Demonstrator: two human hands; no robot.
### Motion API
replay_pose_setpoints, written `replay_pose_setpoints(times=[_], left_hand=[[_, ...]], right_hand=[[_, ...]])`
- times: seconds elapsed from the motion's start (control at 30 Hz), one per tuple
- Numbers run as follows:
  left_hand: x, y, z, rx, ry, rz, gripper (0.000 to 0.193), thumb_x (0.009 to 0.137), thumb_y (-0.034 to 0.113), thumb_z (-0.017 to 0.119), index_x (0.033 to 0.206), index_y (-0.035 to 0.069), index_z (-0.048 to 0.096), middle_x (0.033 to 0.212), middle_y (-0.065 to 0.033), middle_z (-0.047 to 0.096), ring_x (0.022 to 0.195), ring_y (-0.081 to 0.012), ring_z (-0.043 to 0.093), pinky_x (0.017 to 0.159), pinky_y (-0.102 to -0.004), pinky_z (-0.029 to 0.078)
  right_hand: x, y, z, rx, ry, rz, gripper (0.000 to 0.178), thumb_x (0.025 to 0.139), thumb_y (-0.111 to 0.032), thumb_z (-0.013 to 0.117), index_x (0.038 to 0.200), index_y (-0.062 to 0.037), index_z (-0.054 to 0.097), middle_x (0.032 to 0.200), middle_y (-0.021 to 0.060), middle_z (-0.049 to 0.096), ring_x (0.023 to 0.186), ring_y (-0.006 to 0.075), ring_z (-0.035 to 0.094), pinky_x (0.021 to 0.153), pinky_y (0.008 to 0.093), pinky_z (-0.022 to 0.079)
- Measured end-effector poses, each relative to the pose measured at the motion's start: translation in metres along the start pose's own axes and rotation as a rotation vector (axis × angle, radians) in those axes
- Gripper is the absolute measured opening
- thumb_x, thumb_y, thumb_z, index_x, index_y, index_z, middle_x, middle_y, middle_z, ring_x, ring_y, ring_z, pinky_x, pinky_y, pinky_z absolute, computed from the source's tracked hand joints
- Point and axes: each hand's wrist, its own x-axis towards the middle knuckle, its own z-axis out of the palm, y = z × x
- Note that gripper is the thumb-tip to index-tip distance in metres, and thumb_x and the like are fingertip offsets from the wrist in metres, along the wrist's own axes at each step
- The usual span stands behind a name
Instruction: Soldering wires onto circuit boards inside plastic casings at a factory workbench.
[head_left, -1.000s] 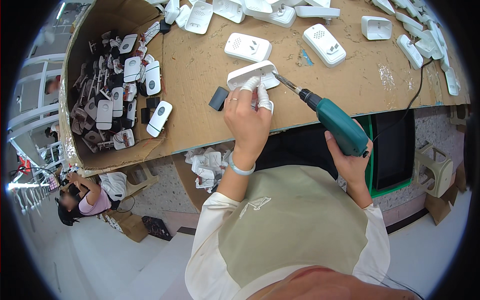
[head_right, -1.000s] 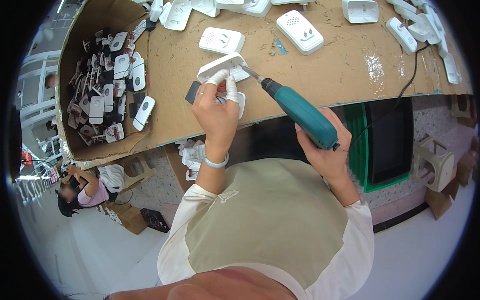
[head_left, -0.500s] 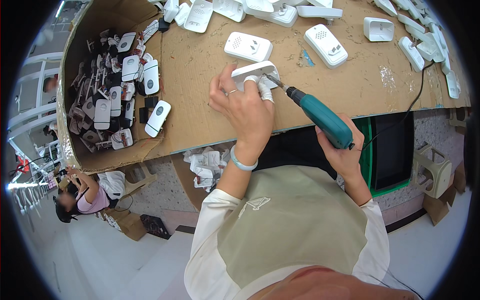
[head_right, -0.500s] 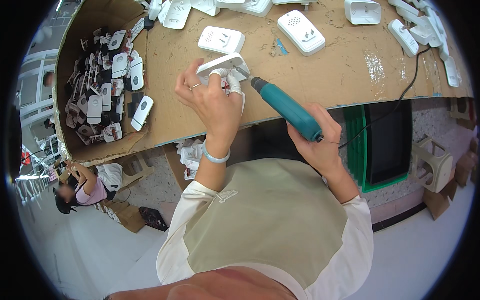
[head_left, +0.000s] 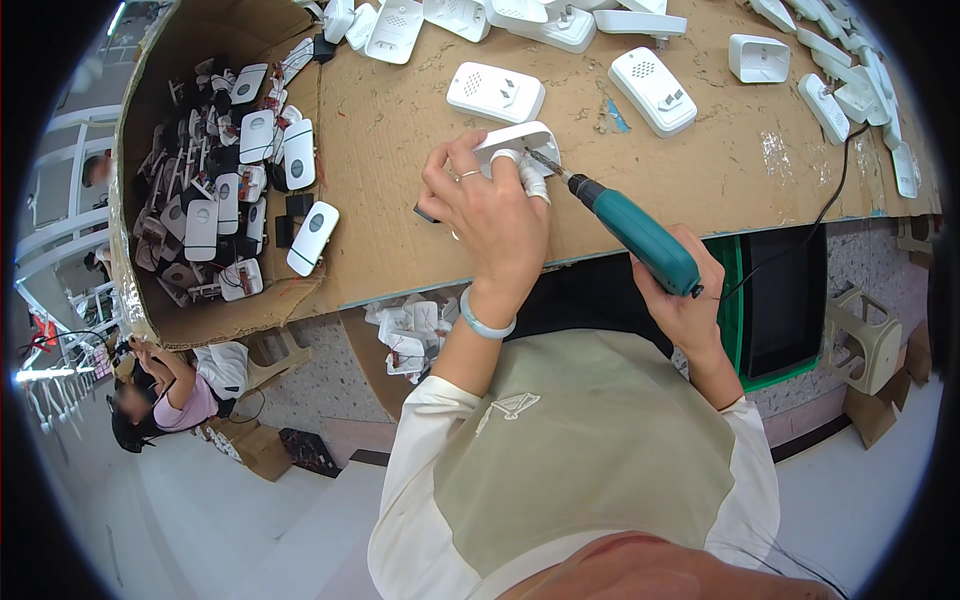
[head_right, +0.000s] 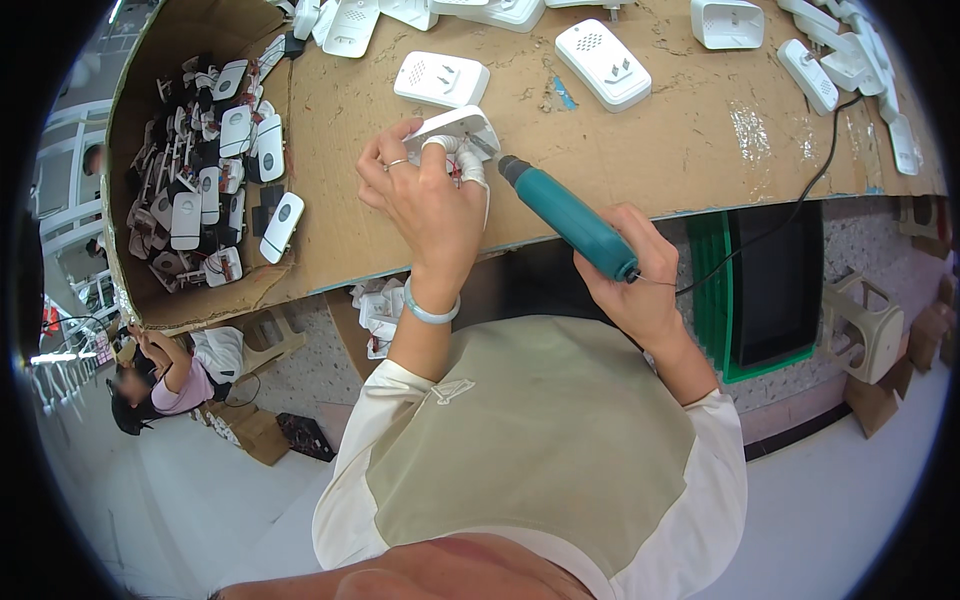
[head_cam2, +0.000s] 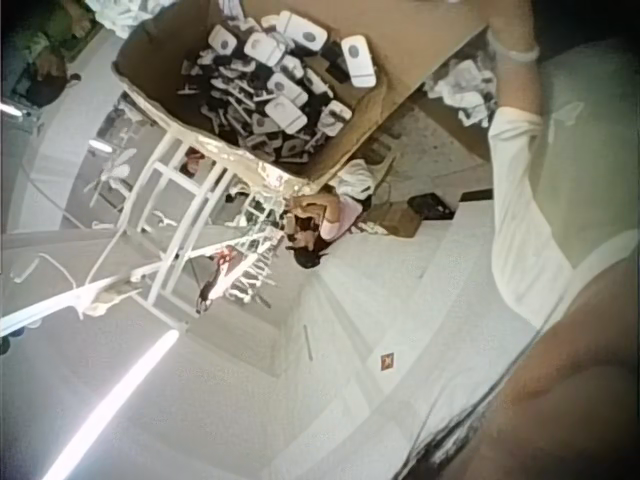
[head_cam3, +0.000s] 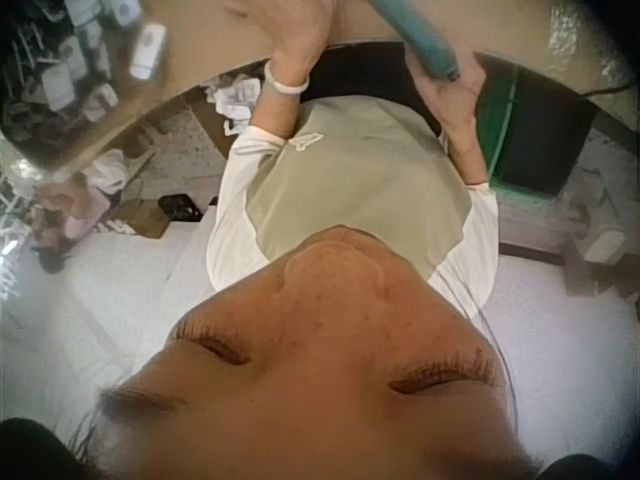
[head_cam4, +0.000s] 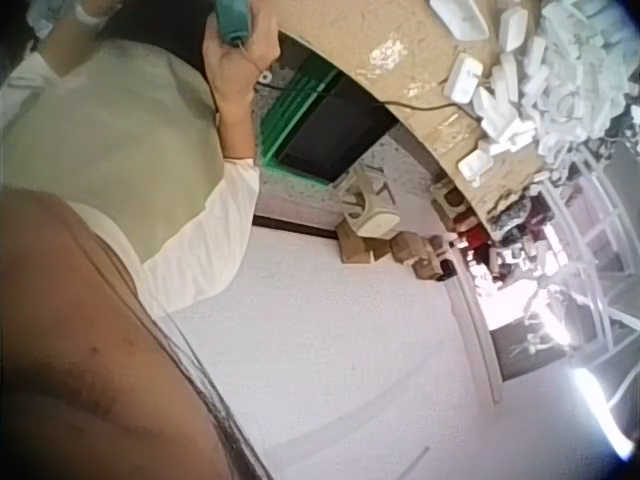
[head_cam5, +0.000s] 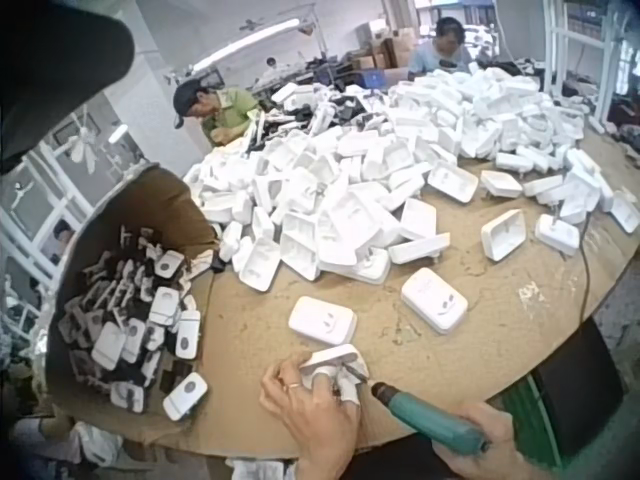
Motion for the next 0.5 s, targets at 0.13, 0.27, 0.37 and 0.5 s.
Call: replay_pose_setpoints(times=[0.13, 0.27, 0.37, 0.5], left_hand=[[0.0000, -0.0003, -0.0004, -0.003, -0.007, -0.004, 0.018, 0.063, 0.004, 0.076, 0.079, -0.001, 0.072, 0.126, -0.0111, 0.058, 0.121, -0.0360, 0.044, 0.098, -0.0539, 0.030], [0.0004, -0.0002, 0.0001, 0.001, 0.000, 0.001, 0.017, 0.064, 0.004, 0.076, 0.079, 0.000, 0.073, 0.125, -0.0104, 0.058, 0.121, -0.0357, 0.044, 0.098, -0.0532, 0.030], [-0.0003, -0.0011, 0.0010, 0.004, 0.003, -0.002, 0.016, 0.065, 0.005, 0.078, 0.079, 0.000, 0.073, 0.125, -0.0104, 0.059, 0.120, -0.0355, 0.044, 0.097, -0.0527, 0.030], [-0.0001, -0.0014, 0.0015, 0.010, -0.009, 0.001, 0.016, 0.067, 0.008, 0.079, 0.079, 0.000, 0.073, 0.125, -0.0105, 0.059, 0.120, -0.0353, 0.044, 0.097, -0.0524, 0.030]], right_hand=[[0.0007, -0.0020, -0.0021, -0.014, -0.030, -0.002, 0.023, 0.076, 0.006, 0.075, 0.096, 0.0003, 0.064, 0.086, 0.0132, 0.062, 0.074, 0.0284, 0.062, 0.069, 0.0315, 0.050], [0.0019, -0.0044, -0.0028, -0.030, -0.042, 0.005, 0.023, 0.077, 0.005, 0.075, 0.097, 0.0001, 0.065, 0.086, 0.0133, 0.062, 0.074, 0.0281, 0.062, 0.069, 0.0316, 0.050], [0.0026, -0.0055, -0.0010, -0.032, -0.025, -0.020, 0.024, 0.077, 0.005, 0.075, 0.098, 0.0001, 0.065, 0.088, 0.0132, 0.064, 0.075, 0.0278, 0.063, 0.069, 0.0318, 0.051], [-0.0030, -0.0064, -0.0040, 0.014, 0.030, 0.002, 0.024, 0.078, 0.006, 0.077, 0.098, 0.0013, 0.066, 0.088, 0.0134, 0.066, 0.076, 0.0271, 0.064, 0.070, 0.0319, 0.051]])
